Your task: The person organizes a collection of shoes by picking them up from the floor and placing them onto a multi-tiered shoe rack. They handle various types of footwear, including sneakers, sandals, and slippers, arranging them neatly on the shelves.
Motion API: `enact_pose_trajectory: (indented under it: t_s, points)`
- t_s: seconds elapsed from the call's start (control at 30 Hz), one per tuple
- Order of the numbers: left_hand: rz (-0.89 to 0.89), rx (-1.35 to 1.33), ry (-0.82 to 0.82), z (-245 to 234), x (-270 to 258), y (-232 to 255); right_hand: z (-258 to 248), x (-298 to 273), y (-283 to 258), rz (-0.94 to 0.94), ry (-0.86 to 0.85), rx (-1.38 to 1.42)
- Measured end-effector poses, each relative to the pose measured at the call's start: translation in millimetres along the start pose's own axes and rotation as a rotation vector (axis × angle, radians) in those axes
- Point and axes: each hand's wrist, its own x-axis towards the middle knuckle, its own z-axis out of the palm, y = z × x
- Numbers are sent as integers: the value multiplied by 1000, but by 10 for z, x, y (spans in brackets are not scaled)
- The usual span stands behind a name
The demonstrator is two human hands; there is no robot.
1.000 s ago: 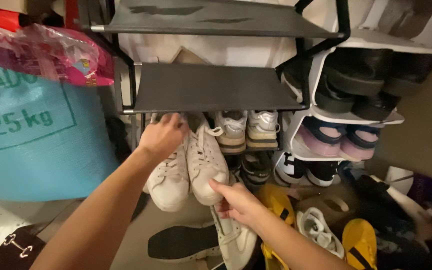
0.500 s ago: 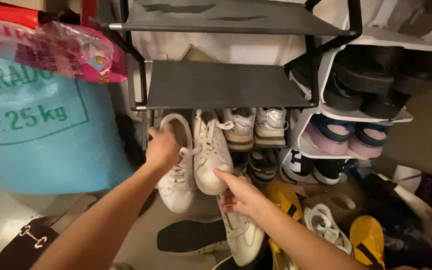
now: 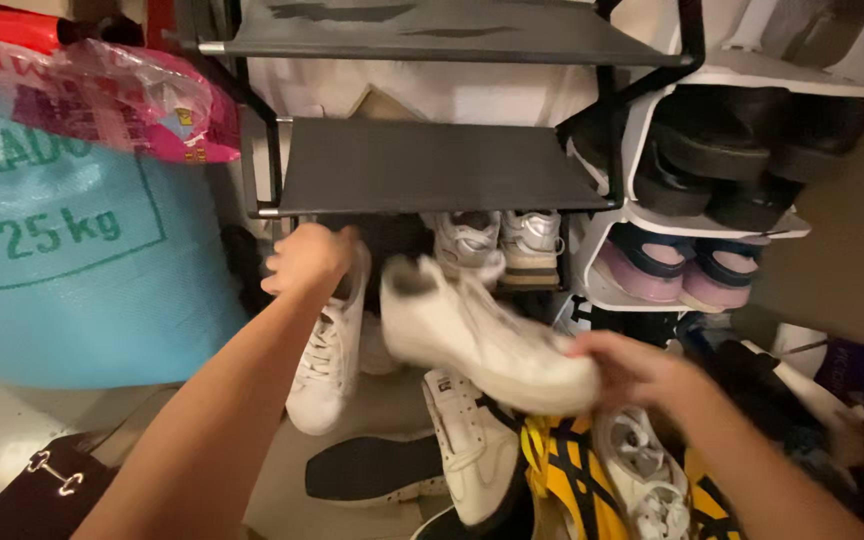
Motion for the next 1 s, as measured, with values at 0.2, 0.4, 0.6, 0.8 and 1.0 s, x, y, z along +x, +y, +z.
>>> enact_pose_trajectory:
  t_s: [0.2,0.4,0.6,0.8,1.0]
  points:
    - [175,148,169,273,98,-79,-606,-229,186,136,-31,-318]
    - [1076,432,-339,176,210,155,-526,-218,153,151,-74,-375]
    - [1487,443,-403,-142,-275,426,-495,-215,153,180,-48,-408]
    - [1515,653,-216,-315,-437,134,-513,-190,148,170,-69,-452]
    - [1573,1139,183,-311,127,-355,-437,-306,137,175,-70,-471]
